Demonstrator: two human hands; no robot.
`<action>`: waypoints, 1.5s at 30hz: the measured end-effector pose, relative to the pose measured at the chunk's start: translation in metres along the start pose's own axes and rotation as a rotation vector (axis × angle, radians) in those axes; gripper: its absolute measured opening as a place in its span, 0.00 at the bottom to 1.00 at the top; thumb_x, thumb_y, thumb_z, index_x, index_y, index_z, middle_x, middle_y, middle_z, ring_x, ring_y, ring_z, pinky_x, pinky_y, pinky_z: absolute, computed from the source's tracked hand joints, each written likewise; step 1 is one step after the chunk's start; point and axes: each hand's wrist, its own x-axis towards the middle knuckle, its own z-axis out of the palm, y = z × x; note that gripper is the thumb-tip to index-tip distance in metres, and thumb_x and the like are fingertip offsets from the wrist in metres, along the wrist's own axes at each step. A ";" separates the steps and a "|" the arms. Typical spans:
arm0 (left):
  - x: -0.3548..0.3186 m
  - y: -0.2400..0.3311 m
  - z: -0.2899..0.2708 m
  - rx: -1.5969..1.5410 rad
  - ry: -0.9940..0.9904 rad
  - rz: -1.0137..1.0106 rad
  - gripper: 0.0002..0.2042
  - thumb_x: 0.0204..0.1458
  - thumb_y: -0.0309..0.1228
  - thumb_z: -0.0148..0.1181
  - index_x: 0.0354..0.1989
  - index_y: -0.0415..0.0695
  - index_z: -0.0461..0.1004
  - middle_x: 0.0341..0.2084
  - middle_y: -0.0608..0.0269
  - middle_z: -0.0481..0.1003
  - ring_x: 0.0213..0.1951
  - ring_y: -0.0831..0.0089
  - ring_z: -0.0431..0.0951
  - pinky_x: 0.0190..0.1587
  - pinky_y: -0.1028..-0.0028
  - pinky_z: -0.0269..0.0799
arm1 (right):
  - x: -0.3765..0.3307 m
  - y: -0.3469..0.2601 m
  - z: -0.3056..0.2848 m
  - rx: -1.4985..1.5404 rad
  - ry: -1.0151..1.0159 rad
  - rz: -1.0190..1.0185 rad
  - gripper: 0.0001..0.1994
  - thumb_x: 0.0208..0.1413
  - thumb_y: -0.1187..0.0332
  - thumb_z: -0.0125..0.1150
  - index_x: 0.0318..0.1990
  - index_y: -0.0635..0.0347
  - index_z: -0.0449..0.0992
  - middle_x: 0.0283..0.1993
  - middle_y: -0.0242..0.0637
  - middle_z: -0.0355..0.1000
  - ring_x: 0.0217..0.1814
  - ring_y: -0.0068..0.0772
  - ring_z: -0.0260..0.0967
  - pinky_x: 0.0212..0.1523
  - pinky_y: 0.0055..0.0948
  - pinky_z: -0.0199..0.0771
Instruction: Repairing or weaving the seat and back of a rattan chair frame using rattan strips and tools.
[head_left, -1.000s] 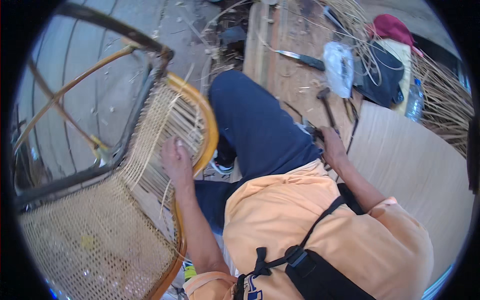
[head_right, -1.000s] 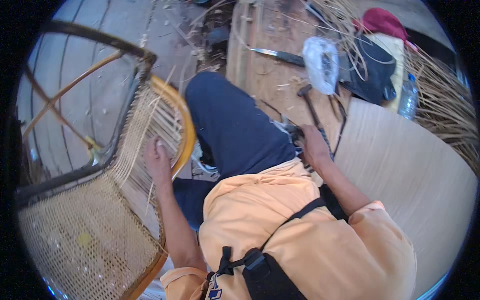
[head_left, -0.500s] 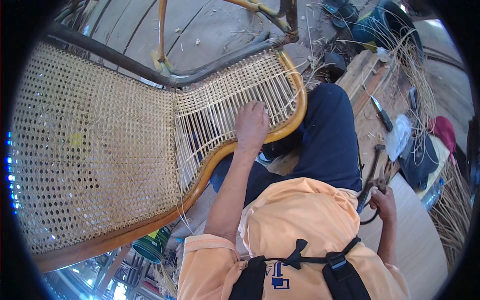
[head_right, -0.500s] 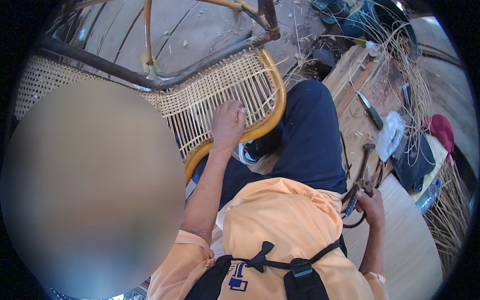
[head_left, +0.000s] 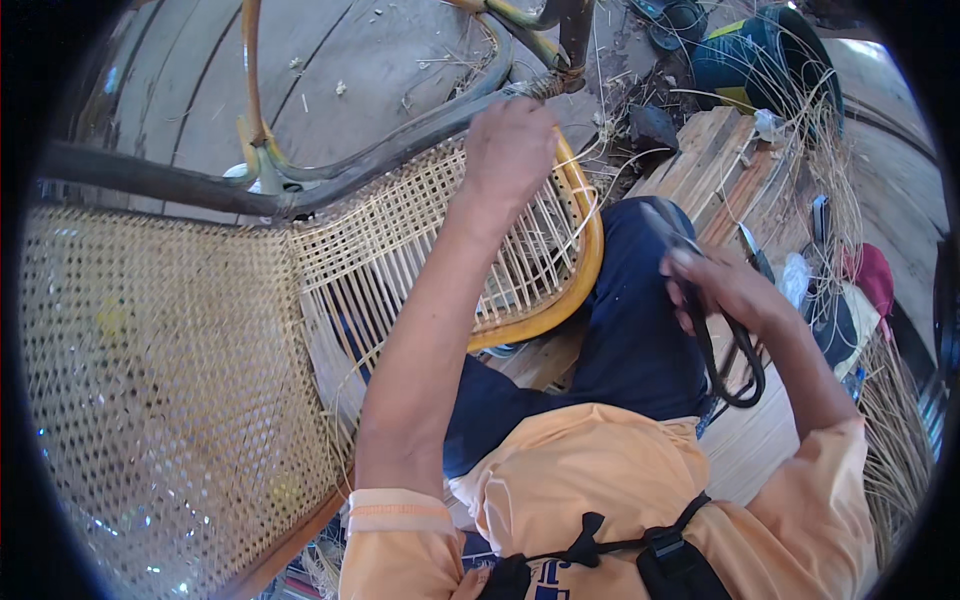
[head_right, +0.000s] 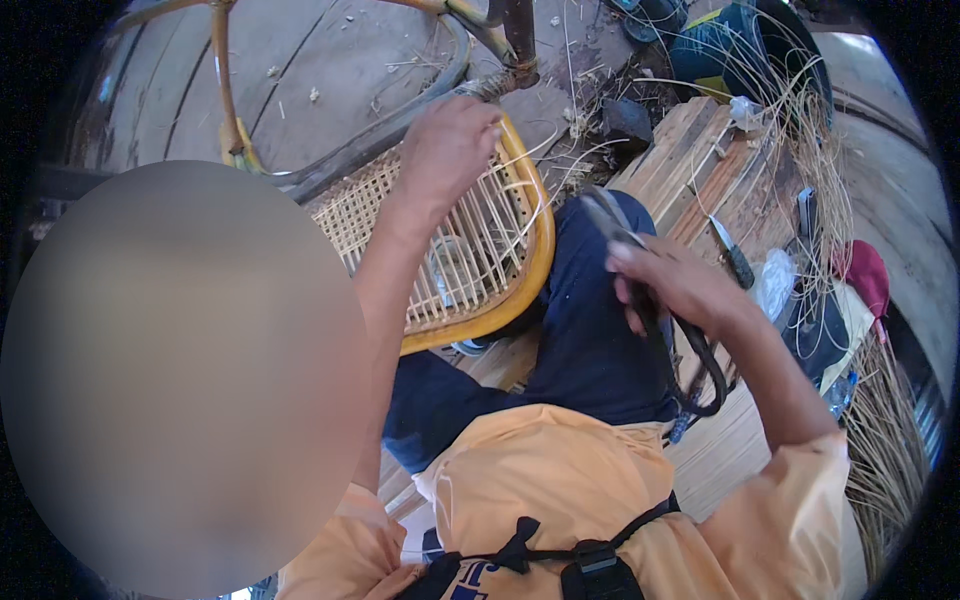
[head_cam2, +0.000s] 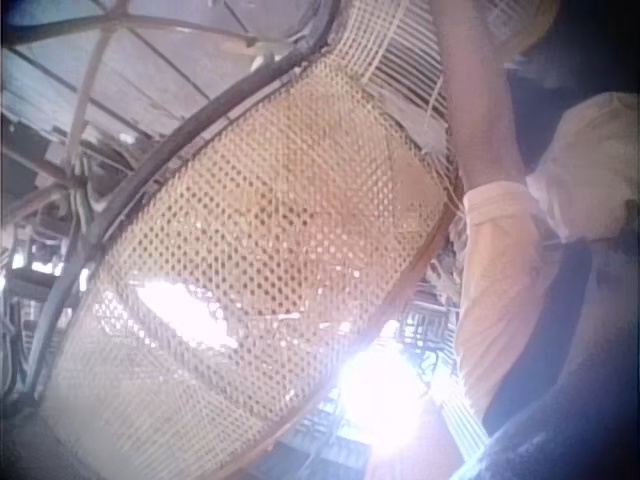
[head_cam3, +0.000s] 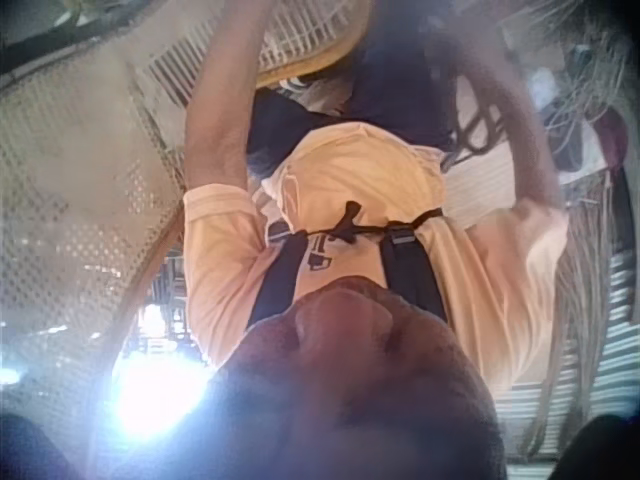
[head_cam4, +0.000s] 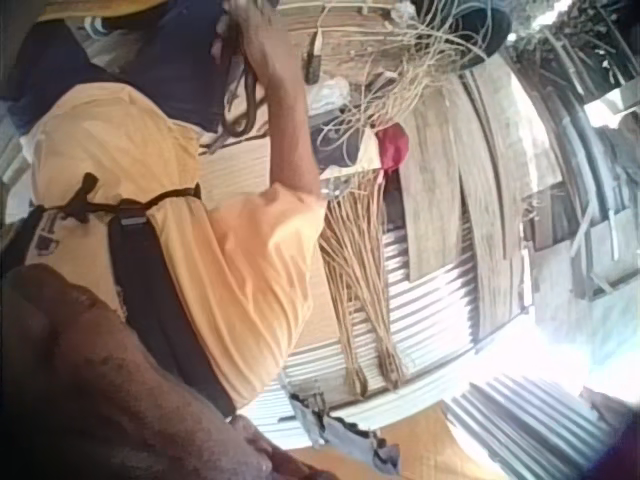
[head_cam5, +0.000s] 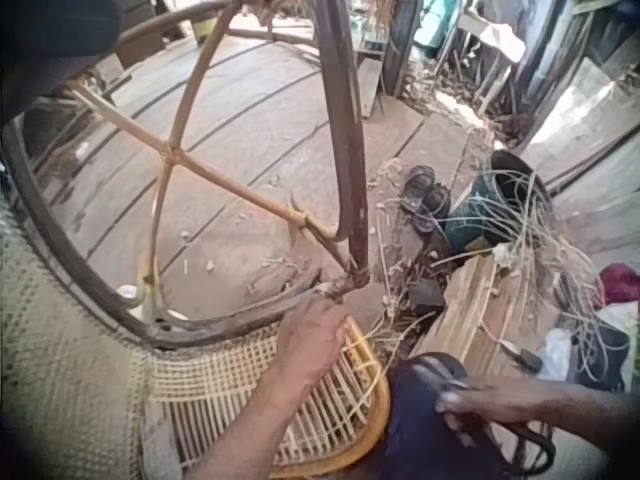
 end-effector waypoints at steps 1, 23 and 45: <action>0.012 -0.003 0.006 0.015 -0.090 0.049 0.08 0.48 0.31 0.53 0.34 0.44 0.77 0.34 0.55 0.75 0.38 0.54 0.74 0.43 0.60 0.69 | 0.020 -0.018 0.002 -0.005 -0.002 0.012 0.21 0.61 0.50 0.45 0.39 0.62 0.66 0.29 0.33 0.67 0.24 0.27 0.69 0.28 0.27 0.71; 0.061 -0.014 0.056 -0.111 -0.865 0.028 0.10 0.45 0.36 0.57 0.33 0.48 0.80 0.24 0.56 0.78 0.29 0.61 0.79 0.41 0.66 0.71 | 0.126 -0.069 0.008 -0.471 -0.072 0.089 0.32 0.61 0.42 0.35 0.19 0.62 0.65 0.15 0.33 0.63 0.13 0.27 0.66 0.16 0.27 0.65; 0.002 0.167 -0.003 -0.196 -0.470 0.125 0.08 0.52 0.34 0.53 0.34 0.43 0.73 0.25 0.50 0.76 0.29 0.56 0.77 0.33 0.62 0.72 | -0.046 0.148 -0.005 -0.535 0.616 0.125 0.25 0.56 0.49 0.51 0.40 0.69 0.70 0.33 0.59 0.70 0.40 0.61 0.68 0.43 0.47 0.67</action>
